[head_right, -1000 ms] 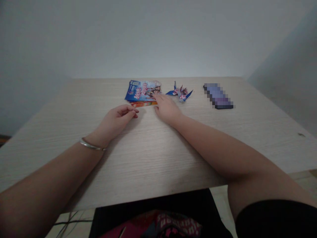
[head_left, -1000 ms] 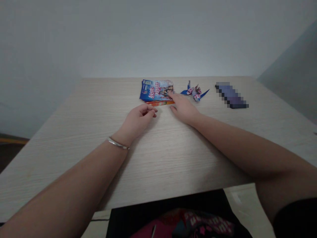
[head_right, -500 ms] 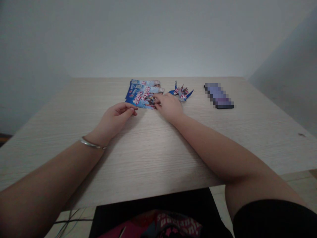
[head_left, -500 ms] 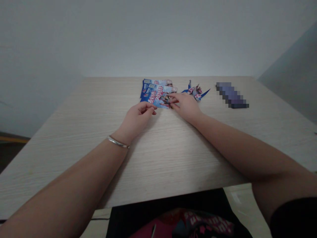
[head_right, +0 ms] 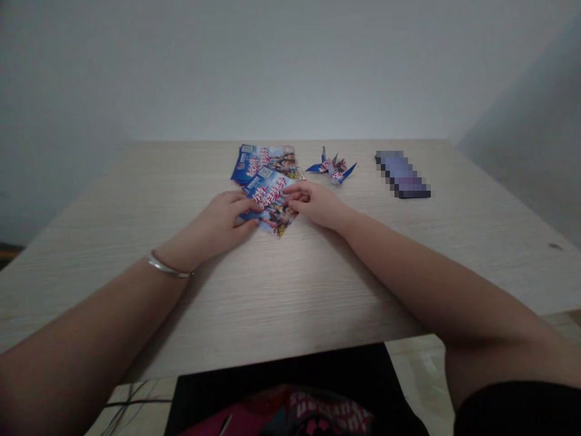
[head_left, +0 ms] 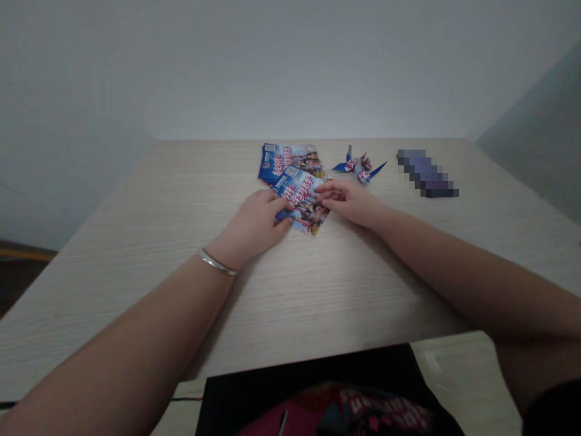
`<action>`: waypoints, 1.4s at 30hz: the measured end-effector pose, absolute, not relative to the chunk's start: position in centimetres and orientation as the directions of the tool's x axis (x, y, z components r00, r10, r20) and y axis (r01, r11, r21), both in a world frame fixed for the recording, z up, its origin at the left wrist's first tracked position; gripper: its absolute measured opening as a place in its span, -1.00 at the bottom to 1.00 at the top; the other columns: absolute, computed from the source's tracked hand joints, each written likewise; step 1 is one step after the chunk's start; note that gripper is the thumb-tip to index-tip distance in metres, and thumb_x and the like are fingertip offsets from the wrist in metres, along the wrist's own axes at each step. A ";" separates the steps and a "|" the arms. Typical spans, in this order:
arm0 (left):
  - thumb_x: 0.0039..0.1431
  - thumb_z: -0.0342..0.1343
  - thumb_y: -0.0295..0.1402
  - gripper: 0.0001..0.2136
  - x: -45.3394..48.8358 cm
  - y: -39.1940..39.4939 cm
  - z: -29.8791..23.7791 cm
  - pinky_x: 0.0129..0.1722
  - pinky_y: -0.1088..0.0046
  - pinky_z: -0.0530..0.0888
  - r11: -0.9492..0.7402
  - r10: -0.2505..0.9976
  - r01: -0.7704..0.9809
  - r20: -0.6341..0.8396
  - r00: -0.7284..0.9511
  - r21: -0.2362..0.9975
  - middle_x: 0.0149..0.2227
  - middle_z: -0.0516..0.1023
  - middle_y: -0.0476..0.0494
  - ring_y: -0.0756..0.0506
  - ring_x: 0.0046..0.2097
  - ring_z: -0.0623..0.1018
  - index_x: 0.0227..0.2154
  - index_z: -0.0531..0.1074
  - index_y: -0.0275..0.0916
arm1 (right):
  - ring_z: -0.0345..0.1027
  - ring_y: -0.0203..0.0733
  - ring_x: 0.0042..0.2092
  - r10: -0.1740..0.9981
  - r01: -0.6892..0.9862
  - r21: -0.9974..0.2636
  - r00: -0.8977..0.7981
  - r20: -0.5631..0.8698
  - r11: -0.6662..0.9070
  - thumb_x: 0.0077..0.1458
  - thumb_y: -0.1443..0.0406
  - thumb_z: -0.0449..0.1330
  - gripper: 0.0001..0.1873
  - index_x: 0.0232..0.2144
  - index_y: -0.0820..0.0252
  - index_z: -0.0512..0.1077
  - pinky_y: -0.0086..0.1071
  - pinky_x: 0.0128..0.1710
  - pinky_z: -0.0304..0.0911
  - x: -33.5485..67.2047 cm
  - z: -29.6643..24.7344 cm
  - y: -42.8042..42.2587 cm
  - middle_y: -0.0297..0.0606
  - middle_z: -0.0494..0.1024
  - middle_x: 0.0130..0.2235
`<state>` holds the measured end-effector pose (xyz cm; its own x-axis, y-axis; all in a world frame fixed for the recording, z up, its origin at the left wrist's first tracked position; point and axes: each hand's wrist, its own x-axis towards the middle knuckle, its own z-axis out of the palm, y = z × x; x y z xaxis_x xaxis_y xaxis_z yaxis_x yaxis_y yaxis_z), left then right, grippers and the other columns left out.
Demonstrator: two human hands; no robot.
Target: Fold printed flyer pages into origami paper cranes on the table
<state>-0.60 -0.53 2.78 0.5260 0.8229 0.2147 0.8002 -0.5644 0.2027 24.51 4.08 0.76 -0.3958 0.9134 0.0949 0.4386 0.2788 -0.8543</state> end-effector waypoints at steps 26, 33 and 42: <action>0.24 0.24 -0.09 -0.56 1.6 -1.6 2.9 0.13 0.05 0.42 -0.468 0.881 0.849 0.203 0.427 0.246 0.00 0.66 -0.33 -0.35 0.04 0.59 0.08 0.56 -0.24 | 0.45 0.11 0.18 0.779 0.531 -0.581 -0.520 0.351 0.617 0.20 0.06 0.28 -0.56 0.04 0.12 0.58 0.09 0.27 0.24 27.9 -0.1 2.1 -0.09 0.64 0.10; 0.10 0.32 -0.10 -0.61 1.7 -1.4 3.7 -0.04 0.24 0.50 -0.243 0.969 0.681 0.150 0.194 0.691 -0.05 0.67 -0.19 -0.23 -0.07 0.61 -0.06 0.60 -0.20 | 0.41 0.01 0.24 0.731 0.366 -0.675 -0.560 0.390 0.640 0.20 -0.03 0.27 -0.50 0.10 0.01 0.54 -0.01 0.31 0.23 29.4 0.8 1.9 -0.17 0.60 0.17; 0.43 -0.06 0.01 -0.59 1.8 -0.4 2.9 -0.14 0.32 0.63 -0.098 0.995 0.087 0.099 -0.002 0.991 -0.07 0.67 -0.17 -0.13 -0.12 0.67 0.00 0.51 -0.15 | 0.57 -0.07 -0.19 0.936 0.307 -0.897 -0.256 0.242 0.317 0.12 0.01 0.31 -0.70 -0.27 0.06 0.61 -0.14 -0.13 0.52 28.8 1.0 2.1 -0.31 0.71 -0.22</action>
